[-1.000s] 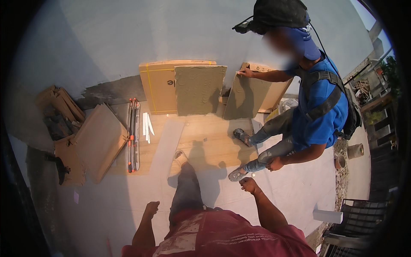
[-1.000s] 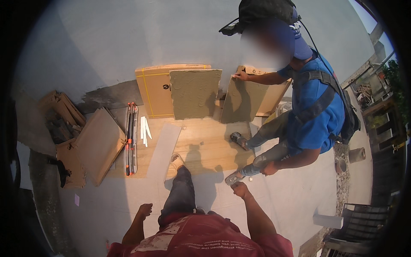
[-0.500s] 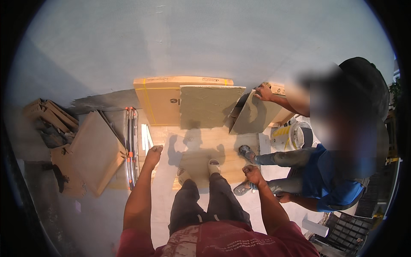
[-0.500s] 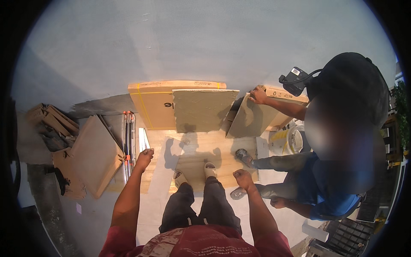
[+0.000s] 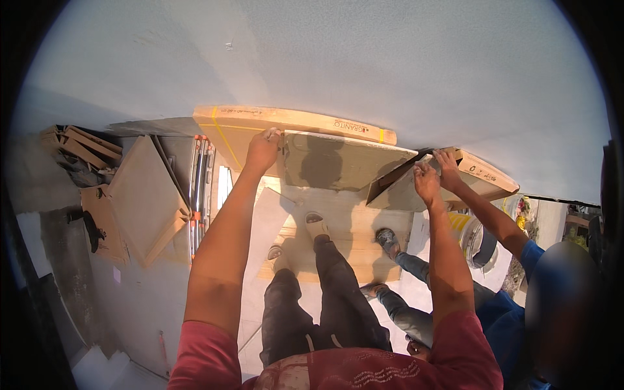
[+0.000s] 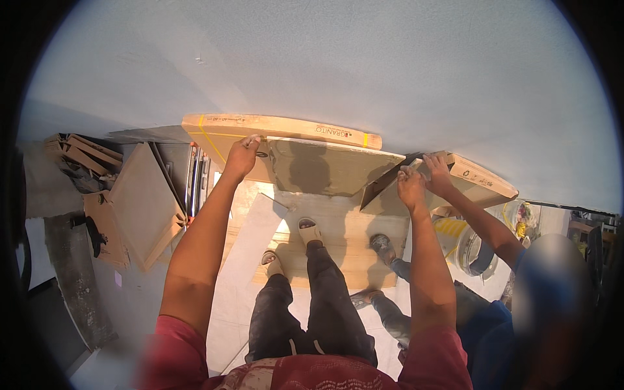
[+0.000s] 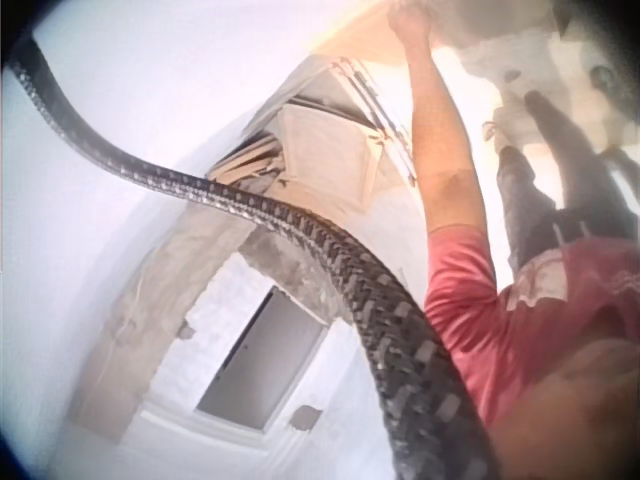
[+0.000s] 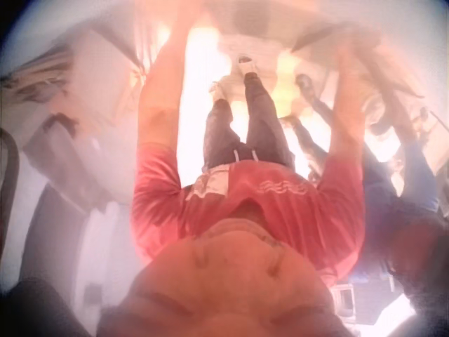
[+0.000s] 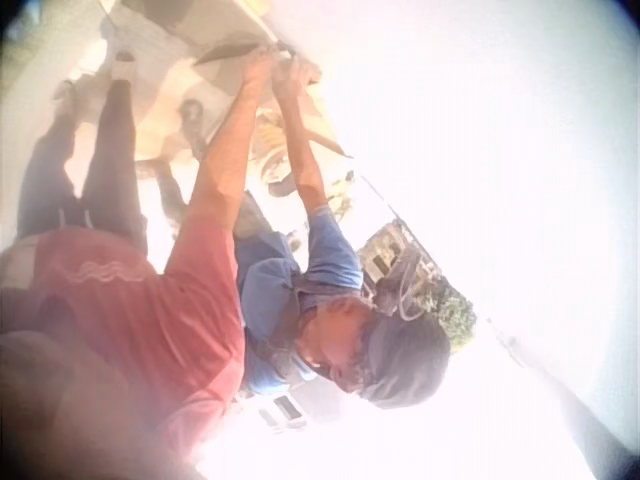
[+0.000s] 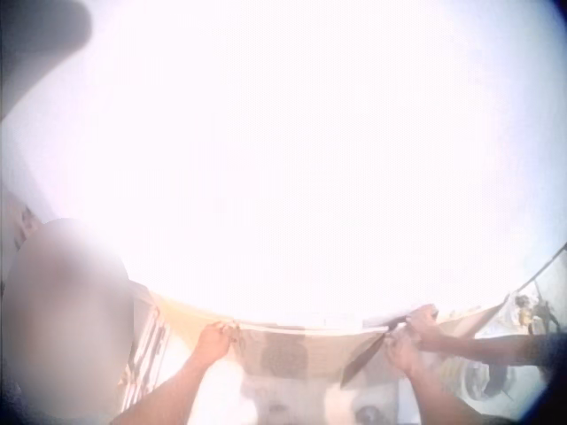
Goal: The person spreads cement on the floor using a trowel, then places a large tile onto the cement and taps it into place with a rubber mallet. The person uses a level to check alignment and continues to adjust the tile.
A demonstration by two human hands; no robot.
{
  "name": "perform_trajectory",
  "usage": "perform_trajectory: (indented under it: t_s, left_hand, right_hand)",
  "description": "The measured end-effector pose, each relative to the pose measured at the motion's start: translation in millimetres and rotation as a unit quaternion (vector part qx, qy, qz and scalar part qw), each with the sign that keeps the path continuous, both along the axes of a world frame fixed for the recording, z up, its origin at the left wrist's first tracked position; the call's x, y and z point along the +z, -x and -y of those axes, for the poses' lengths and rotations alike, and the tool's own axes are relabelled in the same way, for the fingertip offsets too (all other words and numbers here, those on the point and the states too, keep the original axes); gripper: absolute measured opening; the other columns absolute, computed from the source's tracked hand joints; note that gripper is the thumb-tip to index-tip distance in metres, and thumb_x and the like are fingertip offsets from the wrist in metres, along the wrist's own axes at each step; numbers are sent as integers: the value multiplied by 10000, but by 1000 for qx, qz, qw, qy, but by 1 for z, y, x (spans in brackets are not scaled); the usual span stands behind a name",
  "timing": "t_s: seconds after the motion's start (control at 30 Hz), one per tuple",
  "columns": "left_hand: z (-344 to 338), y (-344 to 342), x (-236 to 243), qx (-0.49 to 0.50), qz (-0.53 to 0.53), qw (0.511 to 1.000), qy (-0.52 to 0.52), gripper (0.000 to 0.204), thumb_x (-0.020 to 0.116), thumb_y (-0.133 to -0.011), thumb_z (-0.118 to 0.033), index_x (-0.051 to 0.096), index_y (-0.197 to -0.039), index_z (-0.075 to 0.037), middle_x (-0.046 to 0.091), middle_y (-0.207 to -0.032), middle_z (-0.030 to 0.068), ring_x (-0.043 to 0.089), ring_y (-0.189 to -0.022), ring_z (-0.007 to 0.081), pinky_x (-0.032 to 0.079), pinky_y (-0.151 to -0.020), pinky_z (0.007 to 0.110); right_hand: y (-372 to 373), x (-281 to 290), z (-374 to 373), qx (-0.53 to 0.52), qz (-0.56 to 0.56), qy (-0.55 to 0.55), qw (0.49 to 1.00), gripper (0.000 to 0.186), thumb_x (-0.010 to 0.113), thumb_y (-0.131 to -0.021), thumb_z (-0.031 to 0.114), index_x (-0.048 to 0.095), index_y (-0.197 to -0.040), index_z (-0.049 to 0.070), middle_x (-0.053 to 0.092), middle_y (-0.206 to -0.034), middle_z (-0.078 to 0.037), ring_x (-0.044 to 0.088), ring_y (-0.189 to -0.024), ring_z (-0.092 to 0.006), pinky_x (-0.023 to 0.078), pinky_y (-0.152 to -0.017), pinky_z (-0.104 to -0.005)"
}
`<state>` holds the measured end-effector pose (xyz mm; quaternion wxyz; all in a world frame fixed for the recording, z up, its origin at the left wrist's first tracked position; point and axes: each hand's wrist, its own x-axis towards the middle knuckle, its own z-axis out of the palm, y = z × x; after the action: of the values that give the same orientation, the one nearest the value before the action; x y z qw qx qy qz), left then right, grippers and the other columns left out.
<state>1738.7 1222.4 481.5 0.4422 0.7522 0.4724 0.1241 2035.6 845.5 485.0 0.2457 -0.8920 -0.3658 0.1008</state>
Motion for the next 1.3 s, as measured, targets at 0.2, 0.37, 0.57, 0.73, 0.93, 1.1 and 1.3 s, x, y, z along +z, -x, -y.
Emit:
perform_trajectory:
  t_s: [0.2, 0.37, 0.57, 0.73, 0.93, 1.1, 1.3]
  left_hand:
    - [3, -34, -1, 19, 6, 993, 119, 407, 584, -968, -382, 684, -909, 8, 675, -741, 88, 649, -696, 186, 511, -692, 341]
    - [-3, -37, -11, 12, -35, 991, 132, 415, 620, -956, -397, 692, -923, 10, 685, -768, 75, 648, -716, 166, 506, -712, 326]
    - [-4, -22, -15, -13, -15, 984, 179, 387, 631, -938, -364, 665, -988, 19, 690, -868, 99, 633, -851, 158, 478, -801, 320]
    - [13, 9, -34, 17, -180, 969, 170, 460, 522, -870, -350, 631, -1043, 62, 674, -1010, 247, 638, -987, 314, 465, -889, 379]
    - [37, 36, -36, -73, -297, 928, 213, 476, 469, -910, -397, 691, -921, 24, 654, -721, 193, 640, -591, 302, 532, -676, 417]
    - [55, 66, -31, 62, -232, 879, 412, 274, 583, -880, -272, 541, -688, -82, 401, -558, -27, 311, -428, 112, 319, -395, 293]
    - [92, 95, -15, 63, -242, 834, 492, 347, 601, -934, -335, 489, -687, -119, 368, -558, -34, 298, -403, 98, 379, -423, 290]
  right_hand:
    - [-48, -25, -27, 58, 97, 113, 987, 371, 467, -981, 286, 650, -1162, 19, 653, -1141, -231, 591, -1115, -390, 448, -998, -466]
    - [-25, 8, -63, 10, 39, 259, 965, 460, 381, -1013, 408, 672, -1149, 79, 670, -1152, -160, 565, -1169, -378, 400, -1027, -557]
    - [-14, 25, -58, 4, 16, 280, 960, 489, 383, -1016, 453, 698, -1095, 88, 667, -1172, -136, 555, -1185, -365, 346, -1067, -598]
    - [35, 35, -27, -24, 43, 251, 967, 442, 454, -998, 419, 699, -1126, 74, 660, -1194, -126, 518, -1228, -364, 295, -1115, -581]
    - [96, 11, 20, -102, 148, 149, 972, 454, 525, -971, 381, 655, -1200, 11, 629, -1202, -182, 471, -1275, -370, 255, -1150, -546]
    - [171, 46, 26, -248, -51, 66, 965, 262, 634, -923, 241, 640, -945, -20, 642, -952, -207, 606, -941, -375, 478, -831, -477]
    - [301, 36, 3, -430, -546, -86, 714, 458, 615, -967, 435, 609, -762, 25, 534, -611, -9, 497, -494, -83, 393, -422, -242]
